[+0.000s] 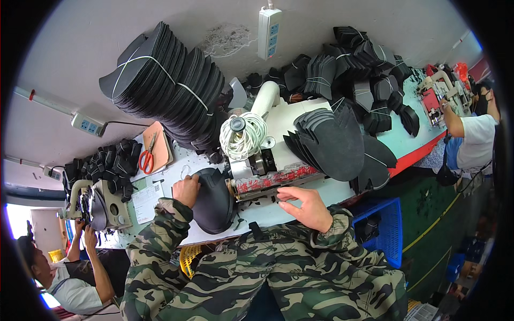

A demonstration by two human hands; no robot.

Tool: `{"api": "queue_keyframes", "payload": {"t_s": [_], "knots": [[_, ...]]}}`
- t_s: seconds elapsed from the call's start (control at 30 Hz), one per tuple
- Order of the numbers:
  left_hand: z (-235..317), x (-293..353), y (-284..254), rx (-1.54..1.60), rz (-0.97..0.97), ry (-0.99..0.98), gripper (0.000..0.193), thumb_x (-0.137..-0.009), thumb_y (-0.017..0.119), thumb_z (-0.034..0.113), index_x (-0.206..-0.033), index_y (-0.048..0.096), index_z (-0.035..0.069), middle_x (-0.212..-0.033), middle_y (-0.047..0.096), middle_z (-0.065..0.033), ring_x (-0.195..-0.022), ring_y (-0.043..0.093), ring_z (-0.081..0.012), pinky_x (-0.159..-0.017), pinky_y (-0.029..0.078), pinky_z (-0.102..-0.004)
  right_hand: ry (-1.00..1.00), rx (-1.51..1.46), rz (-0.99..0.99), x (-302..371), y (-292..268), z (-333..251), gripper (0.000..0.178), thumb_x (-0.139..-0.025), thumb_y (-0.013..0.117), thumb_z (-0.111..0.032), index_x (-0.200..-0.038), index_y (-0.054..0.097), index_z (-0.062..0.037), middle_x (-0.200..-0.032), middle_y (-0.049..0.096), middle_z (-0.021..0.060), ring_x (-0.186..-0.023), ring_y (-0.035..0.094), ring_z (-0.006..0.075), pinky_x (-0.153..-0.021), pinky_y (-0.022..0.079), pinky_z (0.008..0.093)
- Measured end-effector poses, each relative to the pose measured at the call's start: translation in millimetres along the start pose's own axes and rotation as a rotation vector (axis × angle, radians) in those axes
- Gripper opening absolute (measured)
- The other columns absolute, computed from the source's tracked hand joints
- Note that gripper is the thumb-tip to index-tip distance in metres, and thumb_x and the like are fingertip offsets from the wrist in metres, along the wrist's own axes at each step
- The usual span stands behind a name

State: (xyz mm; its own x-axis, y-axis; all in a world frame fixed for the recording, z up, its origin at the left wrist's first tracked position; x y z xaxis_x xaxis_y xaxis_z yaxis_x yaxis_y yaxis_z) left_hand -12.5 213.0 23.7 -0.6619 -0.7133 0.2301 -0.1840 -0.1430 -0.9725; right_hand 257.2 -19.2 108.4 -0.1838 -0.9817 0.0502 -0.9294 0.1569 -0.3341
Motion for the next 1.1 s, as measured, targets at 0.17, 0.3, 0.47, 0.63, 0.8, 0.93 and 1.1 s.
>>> {"api": "queue_keyframes", "payload": {"t_s": [0.17,0.3,0.47,0.63,0.8,0.93,1.1], "knots": [[18,-7,-38,0.162,-0.046,-0.036,0.014,-0.084,0.06,0.016,-0.093,0.063,0.005,-0.09,0.066,-0.0168,-0.076,0.065,-0.0338,-0.068,0.052,-0.0433,0.237,-0.16,-0.1,3,5,20,0.044,-0.081,0.069,-0.011,-0.122,0.055,0.0006,-0.106,0.067,0.0138,-0.098,0.066,0.0206,-0.086,0.05,0.031],[69,10,-103,0.983,-0.667,0.582,0.022,-0.085,0.06,0.012,-0.102,0.065,-0.001,-0.092,0.067,-0.0142,-0.081,0.062,-0.0197,-0.075,0.049,-0.0327,0.116,-0.435,-0.248,0,20,35,0.063,-0.077,0.075,-0.01,-0.132,0.047,0.0,-0.116,0.063,0.0124,-0.108,0.06,0.0193,-0.093,0.047,0.0301],[110,-5,-121,1.097,-0.162,0.388,0.017,-0.091,0.055,0.014,-0.096,0.059,-0.002,-0.069,0.055,-0.0033,-0.058,0.053,-0.0072,-0.049,0.04,-0.0246,0.383,-0.7,-0.331,-4,34,59,0.042,-0.08,0.073,-0.012,-0.117,0.059,0.0021,-0.105,0.064,0.0038,-0.091,0.058,0.0099,-0.082,0.048,0.0273],[96,-12,-71,0.975,-0.658,-0.102,0.026,-0.092,0.049,0.021,-0.091,0.06,-0.002,-0.074,0.063,-0.0179,-0.074,0.066,-0.0297,-0.068,0.051,-0.0395,0.419,-0.428,-0.062,-20,38,61,0.025,-0.084,0.065,-0.013,-0.099,0.064,0.0064,-0.086,0.068,0.0053,-0.075,0.061,0.0116,-0.07,0.05,0.0271],[107,-39,-63,0.652,-0.214,0.12,0.029,-0.092,0.049,0.023,-0.092,0.062,-0.003,-0.078,0.063,-0.0198,-0.077,0.062,-0.0371,-0.071,0.049,-0.042,0.433,-0.452,-0.026,-24,37,55,0.025,-0.086,0.063,-0.014,-0.098,0.063,0.0074,-0.087,0.068,0.008,-0.072,0.062,0.0128,-0.068,0.05,0.0283],[115,-59,-56,0.588,-0.19,0.207,0.028,-0.09,0.051,0.024,-0.097,0.062,-0.001,-0.082,0.064,-0.0217,-0.083,0.063,-0.0386,-0.075,0.049,-0.0439,0.75,-0.695,-0.213,5,44,40,0.035,-0.093,0.057,-0.029,-0.112,0.057,0.001,-0.085,0.068,0.0105,-0.064,0.066,0.0125,-0.047,0.051,0.0212],[76,-65,-60,0.807,0.111,0.359,0.025,-0.09,0.051,0.023,-0.105,0.059,0.006,-0.079,0.062,-0.0222,-0.075,0.061,-0.0413,-0.069,0.047,-0.0482,0.042,-0.154,-0.077,0,6,-37,0.027,-0.094,0.056,-0.019,-0.115,0.057,-0.0017,-0.099,0.068,0.0113,-0.082,0.066,0.0245,-0.07,0.051,0.0351]]}}
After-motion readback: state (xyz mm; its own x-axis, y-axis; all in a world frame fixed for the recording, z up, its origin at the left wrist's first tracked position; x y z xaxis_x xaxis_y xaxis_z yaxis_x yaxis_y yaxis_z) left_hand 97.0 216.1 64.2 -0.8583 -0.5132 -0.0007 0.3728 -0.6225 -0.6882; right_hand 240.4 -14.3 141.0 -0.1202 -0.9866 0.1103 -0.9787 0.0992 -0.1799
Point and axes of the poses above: each hand's wrist, its own x-axis away from the middle knuckle, its own y-axis out of the palm, z = x × y, the point moved 3 cm from there along -x, towards the middle knuckle
